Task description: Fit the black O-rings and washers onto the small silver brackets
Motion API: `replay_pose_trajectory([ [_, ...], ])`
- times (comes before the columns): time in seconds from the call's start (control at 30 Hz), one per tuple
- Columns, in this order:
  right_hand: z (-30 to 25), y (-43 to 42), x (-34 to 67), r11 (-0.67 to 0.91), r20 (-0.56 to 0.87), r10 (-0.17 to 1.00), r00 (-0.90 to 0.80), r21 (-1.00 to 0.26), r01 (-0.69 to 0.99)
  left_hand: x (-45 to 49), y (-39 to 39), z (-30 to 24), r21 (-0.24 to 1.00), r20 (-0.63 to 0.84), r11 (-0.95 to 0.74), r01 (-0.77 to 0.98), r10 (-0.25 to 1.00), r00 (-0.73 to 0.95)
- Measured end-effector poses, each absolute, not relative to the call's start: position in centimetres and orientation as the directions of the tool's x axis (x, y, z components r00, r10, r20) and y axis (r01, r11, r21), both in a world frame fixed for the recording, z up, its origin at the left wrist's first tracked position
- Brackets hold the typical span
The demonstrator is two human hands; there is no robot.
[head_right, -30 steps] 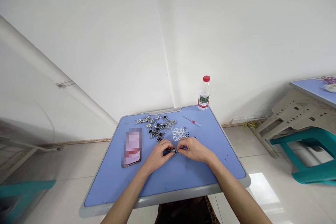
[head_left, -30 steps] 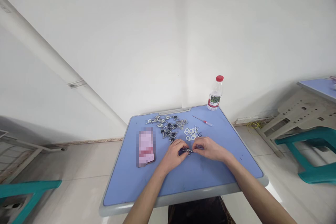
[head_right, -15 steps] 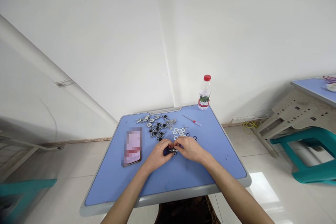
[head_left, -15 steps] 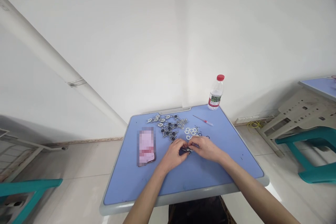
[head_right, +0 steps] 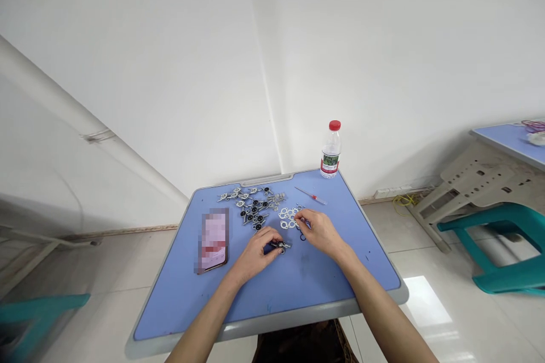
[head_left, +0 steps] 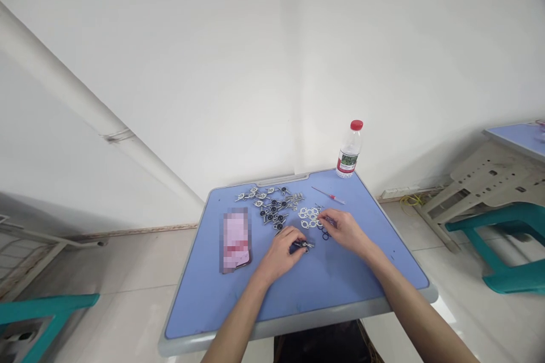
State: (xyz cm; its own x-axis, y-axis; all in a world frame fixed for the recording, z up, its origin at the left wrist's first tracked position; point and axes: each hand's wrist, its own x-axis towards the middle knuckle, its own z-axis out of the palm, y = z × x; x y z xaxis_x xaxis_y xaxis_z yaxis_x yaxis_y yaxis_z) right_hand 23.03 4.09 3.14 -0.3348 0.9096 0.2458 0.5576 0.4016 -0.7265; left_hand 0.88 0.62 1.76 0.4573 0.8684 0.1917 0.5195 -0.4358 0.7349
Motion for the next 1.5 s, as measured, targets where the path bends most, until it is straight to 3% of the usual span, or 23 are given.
replay_pose_trajectory([
  [0.3,3.3,4.9,24.1,0.261,0.200,0.965,-0.168,-0.739,0.622,0.9,0.6,2.0,0.759,0.193,-0.427,0.491,0.869,0.456],
  [0.53,2.6,5.6,24.2,0.218,0.160,0.976,-0.149,-0.694,0.686,0.4,0.7,1.8,0.803,0.195,-0.394,0.446,0.883,0.427],
  [0.87,4.4,9.0,22.0,0.321,0.140,0.946,-0.292,-0.512,0.796,-0.2,0.9,0.6,0.792,0.391,-0.453,0.411,0.892,0.228],
  [1.1,4.2,12.2,19.1,0.261,0.038,0.963,-0.266,-0.377,0.889,-1.0,1.0,0.9,0.772,0.521,-0.478,0.419,0.854,0.014],
  [1.27,3.3,12.2,17.9,0.244,-0.008,0.965,-0.261,-0.330,0.912,-1.7,1.5,0.9,0.854,0.477,-0.398,0.336,0.857,-0.195],
  [1.5,3.3,11.9,17.5,0.273,-0.003,0.957,-0.290,-0.323,0.906,-1.6,1.5,0.8,0.870,0.440,-0.363,0.334,0.876,-0.195],
])
